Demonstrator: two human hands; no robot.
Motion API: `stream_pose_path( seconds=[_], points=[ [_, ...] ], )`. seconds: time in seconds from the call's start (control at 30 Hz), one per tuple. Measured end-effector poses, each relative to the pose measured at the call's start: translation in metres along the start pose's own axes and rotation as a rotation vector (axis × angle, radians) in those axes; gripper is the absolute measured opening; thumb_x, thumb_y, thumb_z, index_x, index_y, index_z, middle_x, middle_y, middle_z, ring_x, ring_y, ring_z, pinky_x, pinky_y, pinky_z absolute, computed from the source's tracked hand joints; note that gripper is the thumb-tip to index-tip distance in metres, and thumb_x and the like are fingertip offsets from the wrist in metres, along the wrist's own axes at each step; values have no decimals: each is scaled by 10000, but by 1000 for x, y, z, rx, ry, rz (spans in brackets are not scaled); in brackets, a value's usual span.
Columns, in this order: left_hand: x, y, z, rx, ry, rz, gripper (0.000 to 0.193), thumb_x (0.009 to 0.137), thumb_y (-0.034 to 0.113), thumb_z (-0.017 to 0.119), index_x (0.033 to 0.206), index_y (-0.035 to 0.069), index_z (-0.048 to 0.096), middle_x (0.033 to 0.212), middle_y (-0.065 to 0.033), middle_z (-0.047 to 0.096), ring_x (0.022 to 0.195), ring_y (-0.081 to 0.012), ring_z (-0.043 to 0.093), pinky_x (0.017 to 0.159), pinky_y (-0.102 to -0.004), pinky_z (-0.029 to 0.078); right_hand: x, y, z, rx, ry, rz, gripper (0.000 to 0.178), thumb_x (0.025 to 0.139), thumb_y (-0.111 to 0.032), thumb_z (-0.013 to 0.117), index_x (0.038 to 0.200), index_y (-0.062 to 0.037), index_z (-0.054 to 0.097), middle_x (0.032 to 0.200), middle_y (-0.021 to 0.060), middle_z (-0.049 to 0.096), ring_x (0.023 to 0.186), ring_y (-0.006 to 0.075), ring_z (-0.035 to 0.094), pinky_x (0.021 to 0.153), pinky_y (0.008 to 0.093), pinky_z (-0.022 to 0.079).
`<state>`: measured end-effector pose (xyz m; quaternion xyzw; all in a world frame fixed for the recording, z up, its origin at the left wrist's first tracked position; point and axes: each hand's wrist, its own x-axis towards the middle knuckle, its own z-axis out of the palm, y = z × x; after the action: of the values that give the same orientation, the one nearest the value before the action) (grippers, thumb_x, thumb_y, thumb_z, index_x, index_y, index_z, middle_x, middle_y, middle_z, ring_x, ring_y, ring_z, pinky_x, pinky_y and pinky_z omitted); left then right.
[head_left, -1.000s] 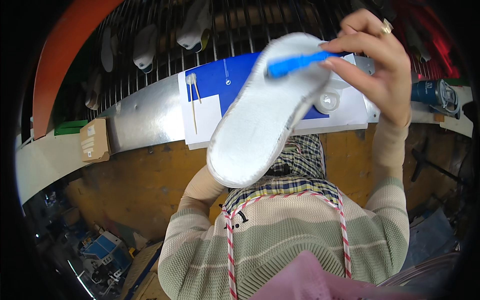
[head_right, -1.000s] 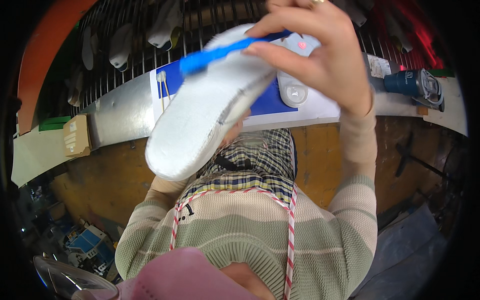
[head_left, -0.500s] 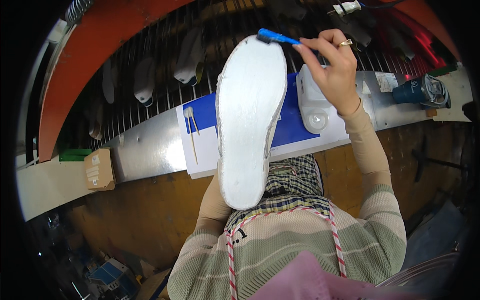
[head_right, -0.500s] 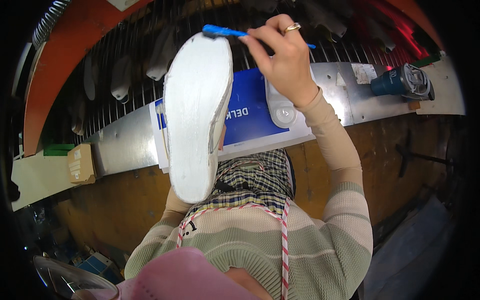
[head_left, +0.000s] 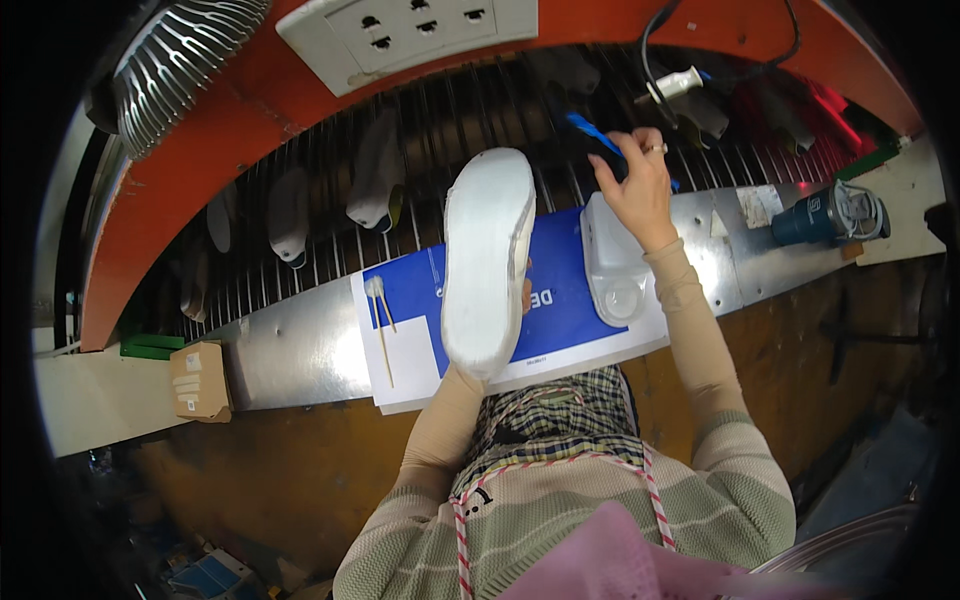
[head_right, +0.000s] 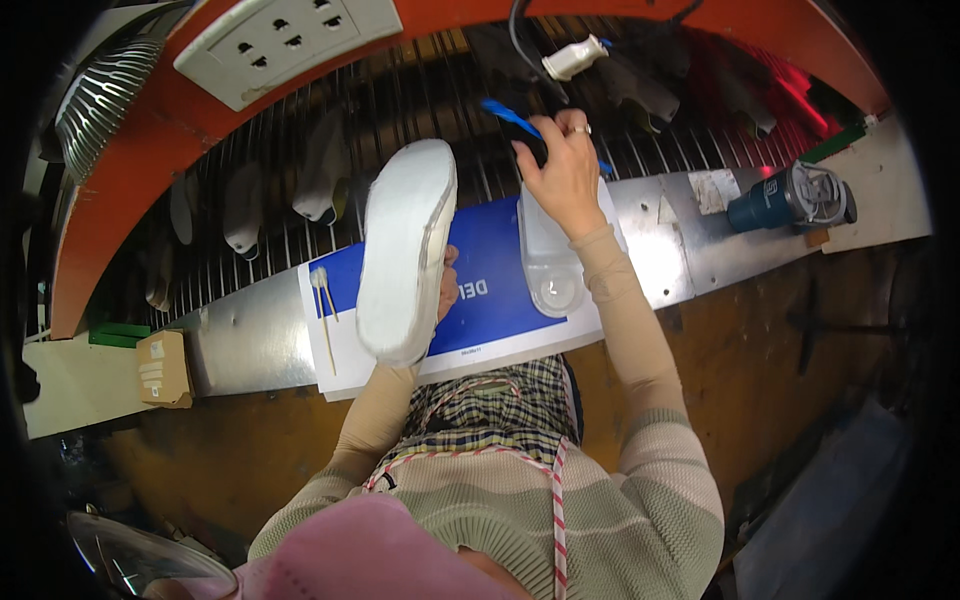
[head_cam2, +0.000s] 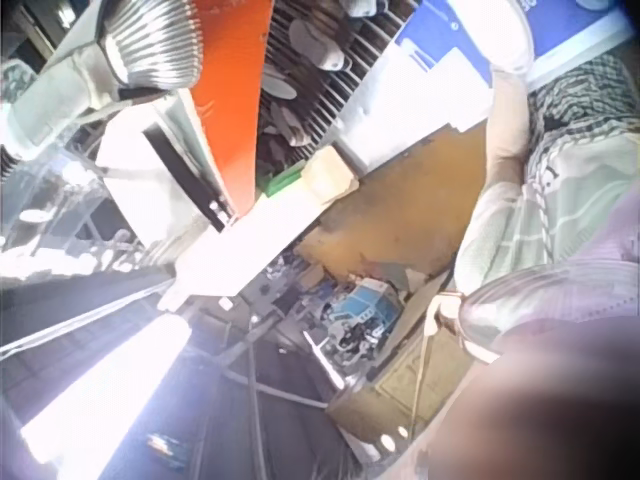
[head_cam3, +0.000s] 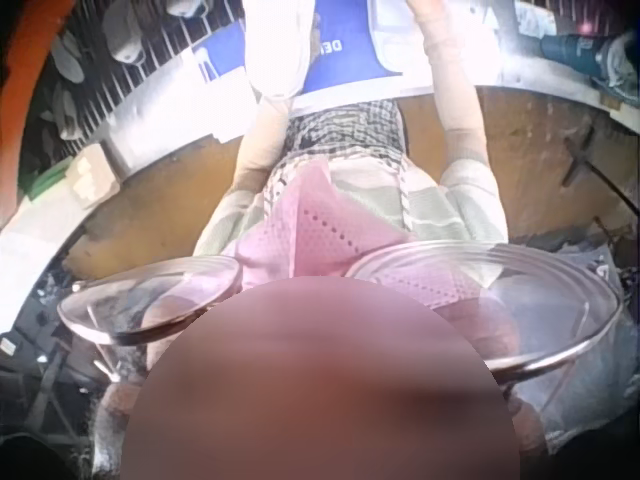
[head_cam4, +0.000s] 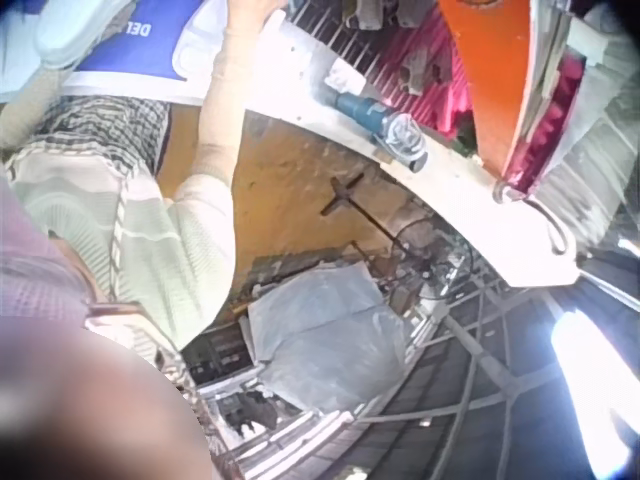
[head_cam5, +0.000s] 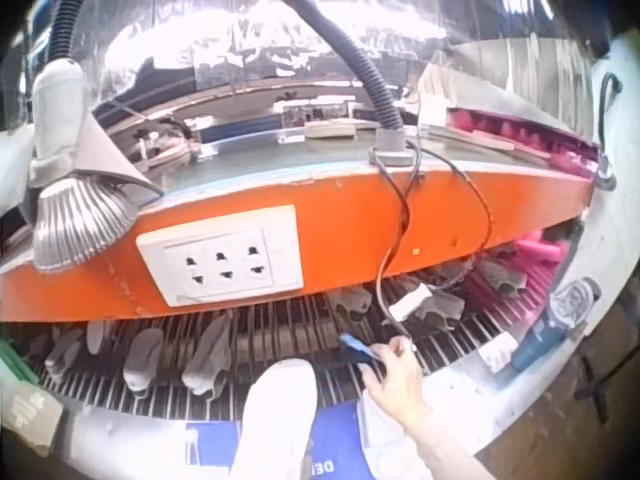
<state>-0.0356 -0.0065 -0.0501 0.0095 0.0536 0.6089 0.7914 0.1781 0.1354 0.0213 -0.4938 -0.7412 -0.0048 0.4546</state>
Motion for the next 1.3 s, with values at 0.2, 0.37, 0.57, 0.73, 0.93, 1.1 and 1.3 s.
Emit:
stream_pose_path(
  seconds=[0.2,0.37,0.57,0.73,0.93,1.1,1.3],
  points=[
    [147,53,-95,-259,81,-5,488,898,305,639,1308,46,587,1306,-180,581,1032,-296,644,668,-313,568,-23,36,31,-97,-81,177,93,893,-133,666,928,-46,663,954,141,557,828,365,610,645,467,496],
    [223,79,-102,-383,158,-27,599,926,585,528,1221,69,600,1229,-149,635,1070,-368,643,754,-477,628,-22,36,31,-93,-138,170,105,926,-147,638,911,-46,661,907,129,588,788,369,618,643,470,493],
    [174,51,-85,-55,404,68,525,970,526,485,1283,120,601,1297,-183,552,1151,-398,539,834,-412,568,-21,32,30,-105,-162,153,113,931,-153,632,904,-47,662,927,130,587,777,366,621,637,464,495],
    [185,61,-90,-1,459,2,449,1018,534,412,1202,175,609,1072,-36,652,882,-262,618,663,-367,573,-24,32,31,-140,-202,150,116,933,-154,630,906,-46,661,935,130,584,783,368,621,638,464,496],
    [202,68,-68,102,460,249,393,1067,325,327,1372,134,484,1395,-137,511,1317,-326,469,1078,-561,412,-25,32,26,-87,-190,146,96,927,-137,630,916,-44,654,945,143,582,802,381,620,661,469,499],
    [123,71,-49,519,598,288,835,968,303,634,1537,-17,112,1432,-292,428,1204,-496,539,893,-570,566,-24,29,23,-92,-171,185,95,897,-126,656,917,-34,669,938,138,595,848,370,620,708,461,498],
    [156,212,-27,2165,441,803,479,895,252,645,1332,64,585,1349,-155,606,1211,-331,588,1024,-400,458,-26,28,22,-70,-201,174,74,883,-106,656,885,-32,646,948,154,597,814,380,644,706,482,523]
  ],
)
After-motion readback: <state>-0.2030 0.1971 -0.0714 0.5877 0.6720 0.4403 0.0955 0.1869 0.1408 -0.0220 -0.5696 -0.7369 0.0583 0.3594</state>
